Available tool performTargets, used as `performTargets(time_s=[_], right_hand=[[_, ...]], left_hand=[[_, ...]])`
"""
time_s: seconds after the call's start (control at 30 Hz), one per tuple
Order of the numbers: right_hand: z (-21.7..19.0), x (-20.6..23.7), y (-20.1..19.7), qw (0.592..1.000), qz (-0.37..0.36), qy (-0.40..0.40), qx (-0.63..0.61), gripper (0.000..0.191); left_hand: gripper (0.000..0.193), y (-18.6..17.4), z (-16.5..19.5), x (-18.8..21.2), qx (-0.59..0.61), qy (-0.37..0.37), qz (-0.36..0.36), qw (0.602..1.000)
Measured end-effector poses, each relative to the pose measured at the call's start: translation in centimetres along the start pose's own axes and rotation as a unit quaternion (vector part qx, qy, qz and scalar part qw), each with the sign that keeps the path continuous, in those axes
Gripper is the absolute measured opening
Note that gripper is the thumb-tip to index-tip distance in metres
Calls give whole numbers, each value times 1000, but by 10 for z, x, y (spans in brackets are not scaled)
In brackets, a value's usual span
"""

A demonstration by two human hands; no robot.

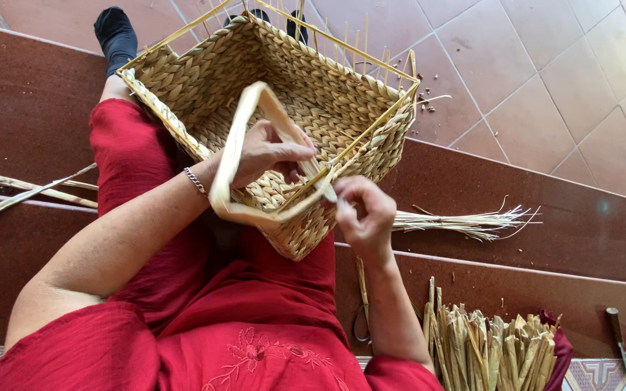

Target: The person weaves a rectangular basket by hand, interlacing long dried palm strips through the vertical frame. They repeatedly pull and tuck the strips to build up the basket walls, occasionally adjusting the basket's position on their lap.

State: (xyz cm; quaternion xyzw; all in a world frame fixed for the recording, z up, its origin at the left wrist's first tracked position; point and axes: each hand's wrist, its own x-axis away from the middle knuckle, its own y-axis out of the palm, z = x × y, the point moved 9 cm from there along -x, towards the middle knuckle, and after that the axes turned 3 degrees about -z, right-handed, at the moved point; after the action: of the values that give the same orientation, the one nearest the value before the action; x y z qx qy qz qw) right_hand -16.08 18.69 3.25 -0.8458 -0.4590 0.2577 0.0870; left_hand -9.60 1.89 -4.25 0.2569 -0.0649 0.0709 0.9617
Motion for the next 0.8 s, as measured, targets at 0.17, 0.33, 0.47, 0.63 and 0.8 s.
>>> performTargets(time_s=[0.17, 0.33, 0.47, 0.63, 0.8], right_hand=[[-31, 57, -11, 990, -77, -28, 117, 7], [-13, 139, -37, 956, -179, 112, 203, 7], [26, 220, -39, 891, -256, 267, 261, 9], [71, 314, -27, 774, -365, 424, 298, 8], [83, 359, -17, 742, -370, 467, 307, 11]], left_hand=[[28, 4, -2, 4, 24, 7, -31, 999], [31, 14, -2, 7, -65, 5, -66, 996], [30, 15, 1, 5, -53, 28, -70, 996], [28, 13, 1, 7, -99, 42, -72, 992], [29, 19, 9, 13, -122, 73, -89, 986]])
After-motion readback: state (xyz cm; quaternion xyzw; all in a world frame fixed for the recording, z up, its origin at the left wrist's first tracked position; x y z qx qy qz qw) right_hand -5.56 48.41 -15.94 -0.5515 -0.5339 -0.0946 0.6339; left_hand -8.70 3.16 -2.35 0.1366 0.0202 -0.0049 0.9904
